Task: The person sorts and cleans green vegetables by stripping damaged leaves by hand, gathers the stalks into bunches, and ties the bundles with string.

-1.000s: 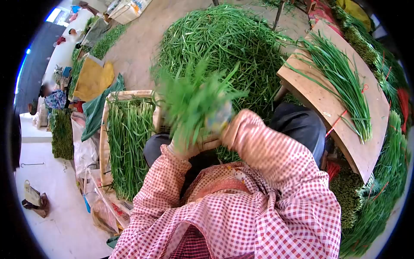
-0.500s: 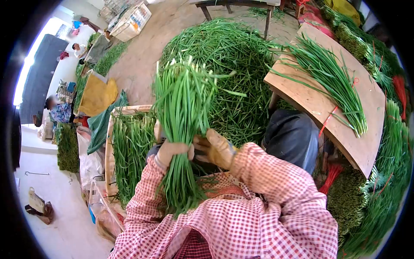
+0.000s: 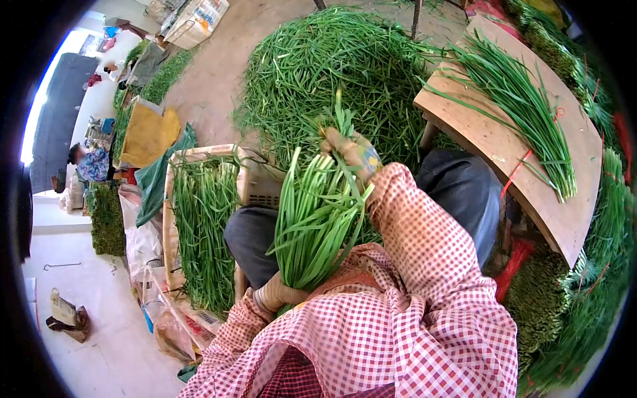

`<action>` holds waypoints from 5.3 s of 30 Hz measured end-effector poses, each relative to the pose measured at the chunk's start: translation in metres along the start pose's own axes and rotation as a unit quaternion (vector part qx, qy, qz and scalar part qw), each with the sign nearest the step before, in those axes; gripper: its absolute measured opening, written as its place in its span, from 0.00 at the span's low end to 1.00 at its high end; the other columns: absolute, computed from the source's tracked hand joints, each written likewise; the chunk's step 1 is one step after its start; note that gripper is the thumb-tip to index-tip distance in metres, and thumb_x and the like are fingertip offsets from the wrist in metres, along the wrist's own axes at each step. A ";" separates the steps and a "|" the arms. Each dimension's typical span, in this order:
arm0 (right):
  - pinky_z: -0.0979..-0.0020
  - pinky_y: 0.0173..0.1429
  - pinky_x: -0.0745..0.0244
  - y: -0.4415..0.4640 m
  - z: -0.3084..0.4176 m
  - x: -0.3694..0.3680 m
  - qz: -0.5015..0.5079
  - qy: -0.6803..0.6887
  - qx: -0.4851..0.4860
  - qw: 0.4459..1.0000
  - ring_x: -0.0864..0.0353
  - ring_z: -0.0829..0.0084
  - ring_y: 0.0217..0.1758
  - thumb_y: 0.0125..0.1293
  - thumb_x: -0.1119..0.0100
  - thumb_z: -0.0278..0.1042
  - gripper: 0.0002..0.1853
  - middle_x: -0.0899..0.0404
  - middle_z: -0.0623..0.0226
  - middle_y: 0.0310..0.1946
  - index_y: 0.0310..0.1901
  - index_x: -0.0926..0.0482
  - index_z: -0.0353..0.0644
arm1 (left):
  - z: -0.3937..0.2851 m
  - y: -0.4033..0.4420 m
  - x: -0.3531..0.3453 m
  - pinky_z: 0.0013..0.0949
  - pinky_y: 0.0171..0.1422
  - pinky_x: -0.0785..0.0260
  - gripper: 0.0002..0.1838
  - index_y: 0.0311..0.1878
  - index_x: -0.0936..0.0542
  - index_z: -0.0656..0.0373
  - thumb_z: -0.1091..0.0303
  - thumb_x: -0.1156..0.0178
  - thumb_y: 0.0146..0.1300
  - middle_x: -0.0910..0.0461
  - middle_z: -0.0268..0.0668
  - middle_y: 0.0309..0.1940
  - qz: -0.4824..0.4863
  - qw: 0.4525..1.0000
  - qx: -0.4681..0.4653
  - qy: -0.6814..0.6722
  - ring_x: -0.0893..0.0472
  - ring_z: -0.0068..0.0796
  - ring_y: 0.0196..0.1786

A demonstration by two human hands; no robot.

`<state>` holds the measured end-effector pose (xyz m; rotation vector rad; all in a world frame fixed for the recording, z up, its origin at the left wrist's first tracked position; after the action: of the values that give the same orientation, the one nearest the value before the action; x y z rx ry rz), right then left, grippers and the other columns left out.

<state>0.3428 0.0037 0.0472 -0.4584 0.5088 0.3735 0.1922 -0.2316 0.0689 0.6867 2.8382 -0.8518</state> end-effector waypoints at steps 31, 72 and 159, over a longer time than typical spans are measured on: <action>0.58 0.72 0.44 -0.019 -0.015 -0.035 0.223 -0.668 -0.103 0.702 0.44 0.48 0.70 0.54 0.42 0.63 0.49 0.44 0.44 0.67 0.69 0.46 0.35 | 0.090 0.004 0.002 0.32 0.65 0.36 0.56 0.72 0.55 0.60 0.68 0.28 0.44 0.27 0.43 0.58 -0.194 0.976 0.036 -0.093 0.27 0.36 0.60; 0.62 0.58 0.29 0.047 -0.123 0.039 0.436 -0.795 -0.250 0.338 0.25 0.61 0.57 0.64 0.45 0.42 0.29 0.27 0.54 0.58 0.66 0.36 0.44 | 0.009 0.002 -0.014 0.38 0.65 0.36 0.55 0.73 0.56 0.62 0.62 0.31 0.48 0.35 0.60 0.61 -0.126 0.970 0.110 0.179 0.31 0.52 0.63; 0.81 0.15 0.37 -0.048 0.006 -0.013 0.020 -0.222 -0.083 0.971 0.29 0.84 0.15 0.58 0.32 0.46 0.17 0.23 0.73 0.19 0.42 0.19 0.43 | 0.007 -0.029 -0.012 0.34 0.61 0.34 0.40 0.62 0.32 0.62 0.73 0.27 0.42 0.25 0.37 0.55 -0.168 0.944 -0.005 -0.283 0.26 0.30 0.56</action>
<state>0.3562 -0.0356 0.0744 -0.5082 0.0502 0.5440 0.1897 -0.2616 0.0798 -0.0620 2.4461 -0.8953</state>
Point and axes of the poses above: each hand's wrist, its own y-axis towards the middle knuckle, its own x-axis out of the back of the hand, z = x × y, the point moved 4 cm from there along y, towards the middle knuckle
